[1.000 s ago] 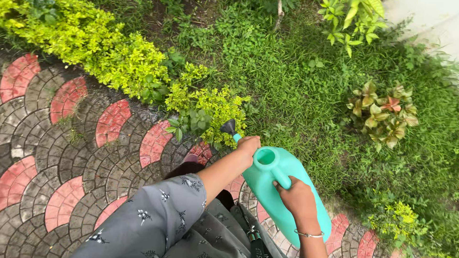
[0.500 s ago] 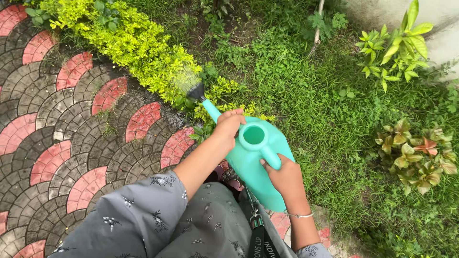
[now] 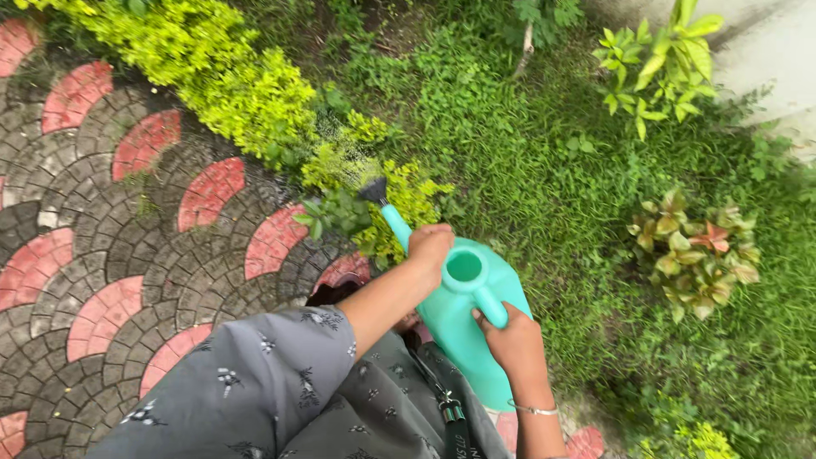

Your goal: The person waters a line of small green shrubs alongside a paved walkway using a green watering can, moving steadily down the row while tilting the can to pour water onto the base of each plant.

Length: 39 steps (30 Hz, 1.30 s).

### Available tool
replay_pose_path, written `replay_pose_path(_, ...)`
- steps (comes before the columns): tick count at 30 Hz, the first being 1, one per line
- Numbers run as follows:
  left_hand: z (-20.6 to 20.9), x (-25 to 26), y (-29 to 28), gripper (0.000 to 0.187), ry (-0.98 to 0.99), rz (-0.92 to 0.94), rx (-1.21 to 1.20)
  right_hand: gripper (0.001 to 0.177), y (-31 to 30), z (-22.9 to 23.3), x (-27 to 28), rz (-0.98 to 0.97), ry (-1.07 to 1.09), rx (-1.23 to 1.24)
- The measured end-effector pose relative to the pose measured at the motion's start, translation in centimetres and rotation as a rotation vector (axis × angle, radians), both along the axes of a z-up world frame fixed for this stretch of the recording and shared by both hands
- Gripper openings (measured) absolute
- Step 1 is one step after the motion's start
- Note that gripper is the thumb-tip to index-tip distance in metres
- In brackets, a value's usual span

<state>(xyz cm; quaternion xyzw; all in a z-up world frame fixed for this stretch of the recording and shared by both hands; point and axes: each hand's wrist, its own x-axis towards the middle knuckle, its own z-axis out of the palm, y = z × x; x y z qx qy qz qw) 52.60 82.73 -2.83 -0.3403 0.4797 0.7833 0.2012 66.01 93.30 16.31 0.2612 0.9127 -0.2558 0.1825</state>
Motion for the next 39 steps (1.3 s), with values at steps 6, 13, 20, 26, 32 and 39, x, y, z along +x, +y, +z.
replay_pose_path(6,-2.1,9.6,11.8,0.013,-0.162,-0.118,-0.043,0.042,8.6,-0.6,8.8,-0.077,-0.149,0.111)
replay_pose_path(13,-3.3,14.8,17.8,0.017,-0.212,-0.106,-0.011,0.040,13.2,0.0,13.2,-0.112,-0.236,0.167)
replay_pose_path(20,-4.1,9.8,12.6,0.016,-0.222,-0.046,-0.089,0.041,11.2,-0.9,8.6,0.010,-0.144,0.068)
replay_pose_path(26,-2.9,3.6,3.4,0.019,-0.066,0.149,-0.045,0.040,6.4,-0.1,2.5,0.177,0.029,-0.010)
replay_pose_path(32,7.9,-0.9,-1.3,0.036,0.083,0.186,-0.048,0.038,3.8,1.8,-1.9,0.234,0.146,-0.064)
replay_pose_path(39,8.4,0.8,2.1,0.038,0.061,0.145,-0.065,0.037,6.6,2.1,0.2,0.140,0.133,-0.124)
